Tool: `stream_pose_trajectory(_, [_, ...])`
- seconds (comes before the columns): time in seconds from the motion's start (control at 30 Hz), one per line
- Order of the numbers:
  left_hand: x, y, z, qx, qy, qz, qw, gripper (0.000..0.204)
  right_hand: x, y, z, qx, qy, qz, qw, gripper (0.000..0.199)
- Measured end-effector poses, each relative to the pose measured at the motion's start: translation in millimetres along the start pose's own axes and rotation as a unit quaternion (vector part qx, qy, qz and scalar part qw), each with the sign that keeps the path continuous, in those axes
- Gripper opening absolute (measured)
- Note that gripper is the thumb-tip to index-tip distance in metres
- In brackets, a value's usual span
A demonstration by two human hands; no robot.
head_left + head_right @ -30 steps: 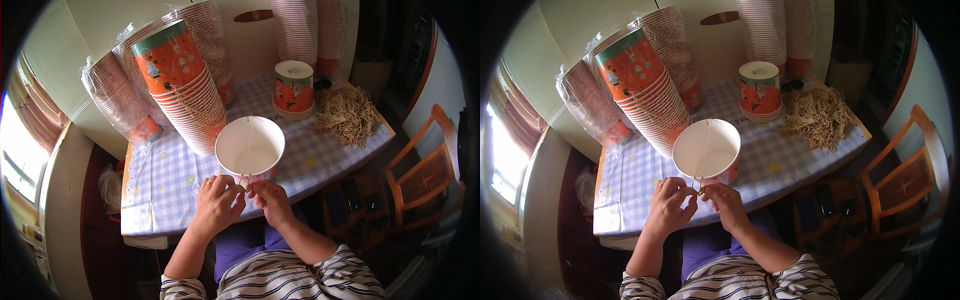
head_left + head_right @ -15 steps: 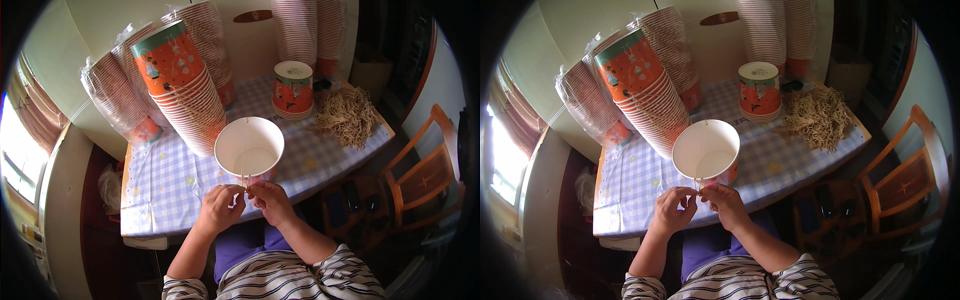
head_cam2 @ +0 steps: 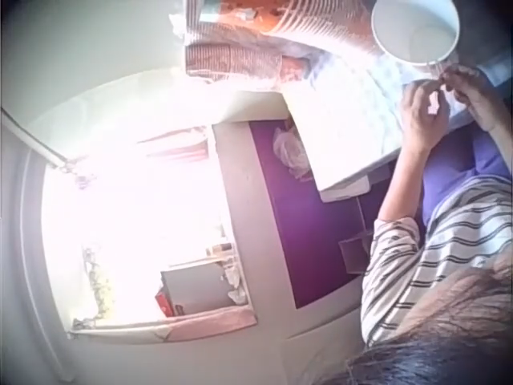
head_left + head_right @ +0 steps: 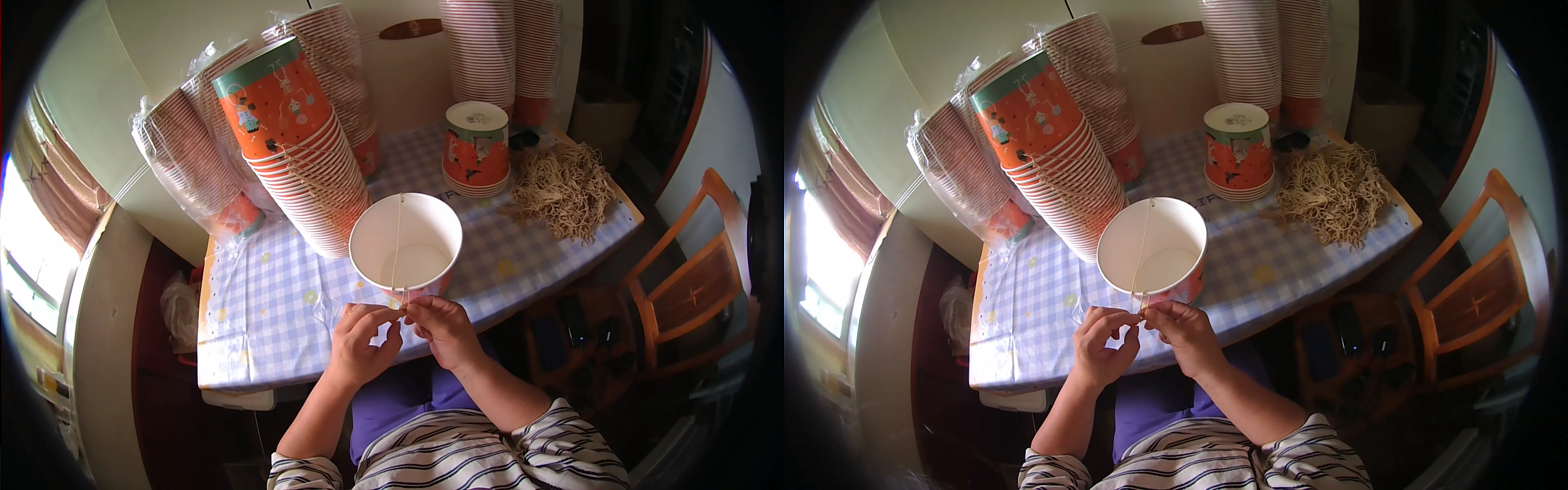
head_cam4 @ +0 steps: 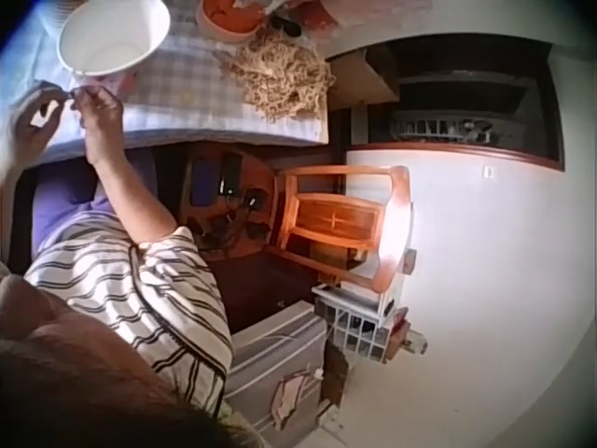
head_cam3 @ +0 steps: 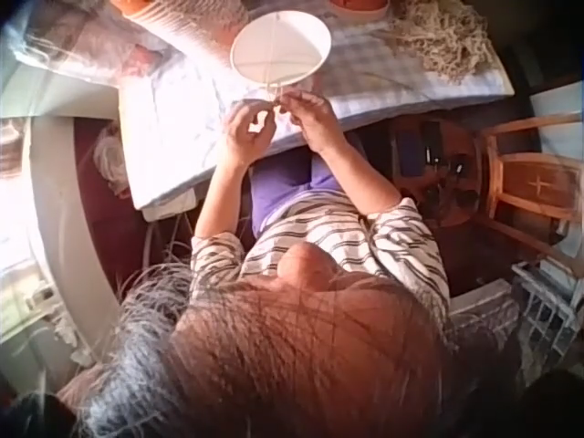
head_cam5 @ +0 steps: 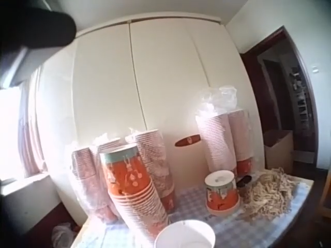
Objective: The person is attaching white string handles to colorful paper buckets.
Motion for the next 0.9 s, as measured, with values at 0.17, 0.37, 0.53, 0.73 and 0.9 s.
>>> stream_pose_trajectory(0.17, [-2,0,0,-0.018,0.023,-0.001,1.000,0.027,0,0,1,0.008,-0.001,-0.015,1.000,0.018])
stream_pose_trajectory(0.37, [-2,0,-2,-0.039,0.055,0.029,0.997,0.025,0,0,3,0.003,0.014,-0.013,1.000,0.017])
stream_pose_trajectory(0.53, [2,-1,-1,-0.036,0.042,-0.003,0.998,0.022,-5,2,0,0.012,0.029,0.003,1.000,0.017])
stream_pose_trajectory(0.73, [14,-5,0,-0.042,-0.021,-0.087,0.995,0.017,-7,5,9,0.062,0.073,0.059,0.994,0.016])
stream_pose_trajectory(0.9, [22,-8,-1,-0.046,-0.047,-0.112,0.992,0.014,-9,7,0,-0.009,0.015,0.045,0.999,0.017])
Point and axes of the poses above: each hand's wrist, its own y-axis towards the middle knuckle, its own z-axis out of the palm, x = y × z, the point moved 8 cm from there along y, towards the middle knuckle, and after that the axes turned 13 degrees about -y, right-handed, at the moved point
